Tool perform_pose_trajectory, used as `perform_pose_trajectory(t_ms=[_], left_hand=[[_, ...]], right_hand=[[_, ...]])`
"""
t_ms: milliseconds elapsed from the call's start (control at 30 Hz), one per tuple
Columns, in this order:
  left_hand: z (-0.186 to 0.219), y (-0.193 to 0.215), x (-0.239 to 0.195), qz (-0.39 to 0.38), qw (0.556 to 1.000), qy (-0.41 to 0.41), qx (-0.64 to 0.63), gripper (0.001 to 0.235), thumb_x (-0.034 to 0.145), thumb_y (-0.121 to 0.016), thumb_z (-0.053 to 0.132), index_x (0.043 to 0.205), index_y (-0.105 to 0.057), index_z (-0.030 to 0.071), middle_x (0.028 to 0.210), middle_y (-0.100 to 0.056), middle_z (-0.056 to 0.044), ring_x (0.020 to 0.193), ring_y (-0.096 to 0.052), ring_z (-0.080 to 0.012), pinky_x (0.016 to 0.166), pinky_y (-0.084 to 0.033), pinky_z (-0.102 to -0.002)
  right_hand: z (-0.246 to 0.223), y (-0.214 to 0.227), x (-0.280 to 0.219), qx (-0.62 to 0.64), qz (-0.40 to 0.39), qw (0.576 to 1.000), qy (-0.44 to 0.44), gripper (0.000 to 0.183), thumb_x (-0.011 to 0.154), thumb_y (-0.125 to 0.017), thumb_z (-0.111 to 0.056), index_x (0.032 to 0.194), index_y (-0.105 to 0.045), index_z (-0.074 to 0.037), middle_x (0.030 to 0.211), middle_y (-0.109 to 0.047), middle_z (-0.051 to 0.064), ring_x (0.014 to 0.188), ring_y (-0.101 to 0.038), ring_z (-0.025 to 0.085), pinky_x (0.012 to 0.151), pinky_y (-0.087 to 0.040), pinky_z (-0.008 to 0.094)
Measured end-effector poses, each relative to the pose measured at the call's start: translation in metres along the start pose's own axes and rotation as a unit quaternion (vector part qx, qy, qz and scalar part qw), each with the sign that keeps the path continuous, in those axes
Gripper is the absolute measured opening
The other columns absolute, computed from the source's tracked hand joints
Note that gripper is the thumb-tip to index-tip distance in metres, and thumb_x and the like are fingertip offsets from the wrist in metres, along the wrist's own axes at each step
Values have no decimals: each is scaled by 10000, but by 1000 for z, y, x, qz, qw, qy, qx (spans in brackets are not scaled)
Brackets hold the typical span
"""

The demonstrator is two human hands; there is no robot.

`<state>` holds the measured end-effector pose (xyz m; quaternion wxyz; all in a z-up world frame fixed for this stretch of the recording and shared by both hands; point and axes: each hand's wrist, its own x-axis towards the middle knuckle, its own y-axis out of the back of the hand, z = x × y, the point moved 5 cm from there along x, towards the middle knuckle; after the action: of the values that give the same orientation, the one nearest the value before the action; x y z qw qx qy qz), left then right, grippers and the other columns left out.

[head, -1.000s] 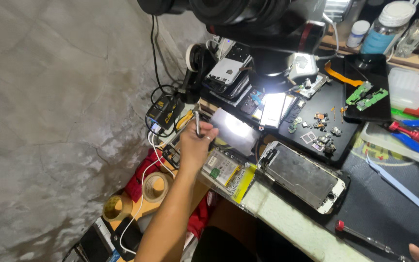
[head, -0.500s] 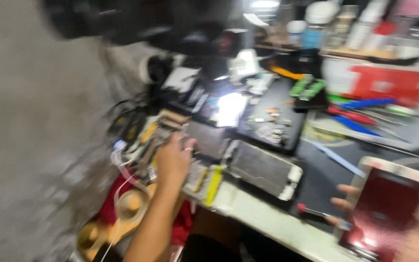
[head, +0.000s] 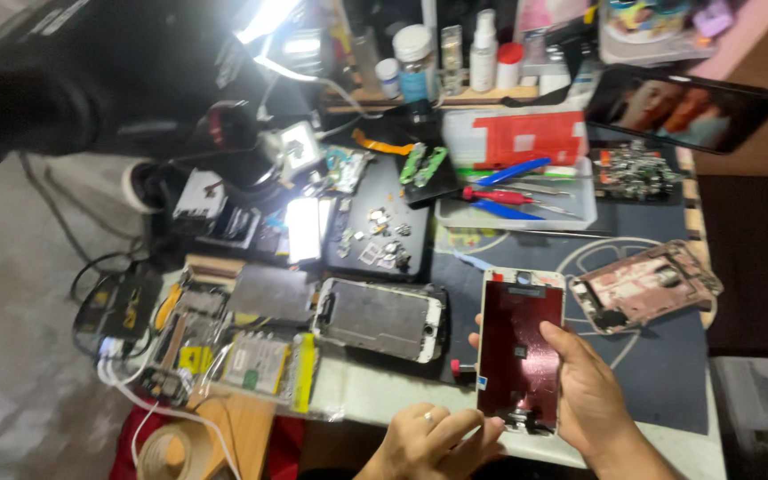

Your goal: The person uses a screwdriver to remove screws from the back of a smartphone chassis. They then use a metal spudger to pry open the device and separate the back cover from the frame. The person continues to unscrew internal components and lift the back panel, exposing the internal hardware.

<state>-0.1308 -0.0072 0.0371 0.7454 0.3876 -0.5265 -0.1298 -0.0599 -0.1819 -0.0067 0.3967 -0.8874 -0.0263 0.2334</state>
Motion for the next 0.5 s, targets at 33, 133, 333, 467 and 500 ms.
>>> perform_pose_trajectory(t_ms=[33, 133, 333, 467, 500], left_hand=[[-1, -1, 0, 10, 1000, -11, 11, 353, 914, -873, 175, 1217, -733, 60, 1068, -646, -45, 618, -535, -102, 532, -427, -262], [1, -3, -2, 27, 999, -17, 37, 334, 880, -838, 87, 1197, -739, 61, 1051, -636, -45, 641, -541, -99, 545, -412, -256], [4, 2, 8, 47, 998, -15, 27, 259, 866, -838, -10, 1106, -761, 48, 983, -649, -45, 605, -497, -84, 509, -354, -250], [7, 3, 10, 40, 999, -5, 5, 262, 852, -848, -31, 1089, -748, 17, 945, -661, -56, 589, -482, -82, 504, -347, -249], [8, 3, 9, 40, 999, -4, 6, 257, 861, -856, -45, 1083, -742, 17, 928, -657, -46, 586, -472, -77, 504, -340, -248]], right_hand=[[-2, 3, 1, -4, 7, 1000, 9, 539, 972, -466, -258, 1392, -523, 74, 1299, -678, 278, 1152, -682, 397, 908, -576, 528], [-3, 6, 1, -40, -14, 999, 31, 453, 964, -518, -180, 1345, -550, 63, 1248, -695, 259, 1127, -704, 355, 869, -607, 517], [-2, 9, -1, -100, -3, 994, 42, 403, 925, -623, -95, 1309, -625, 27, 1154, -740, 209, 1000, -729, 283, 832, -619, 478], [0, 11, -1, -83, -1, 996, 43, 362, 913, -633, -104, 1265, -627, -19, 1112, -757, 193, 969, -749, 261, 827, -623, 453], [0, 11, -2, -83, -4, 996, 43, 359, 908, -634, -108, 1259, -630, -34, 1103, -760, 187, 964, -752, 254, 821, -623, 446]])
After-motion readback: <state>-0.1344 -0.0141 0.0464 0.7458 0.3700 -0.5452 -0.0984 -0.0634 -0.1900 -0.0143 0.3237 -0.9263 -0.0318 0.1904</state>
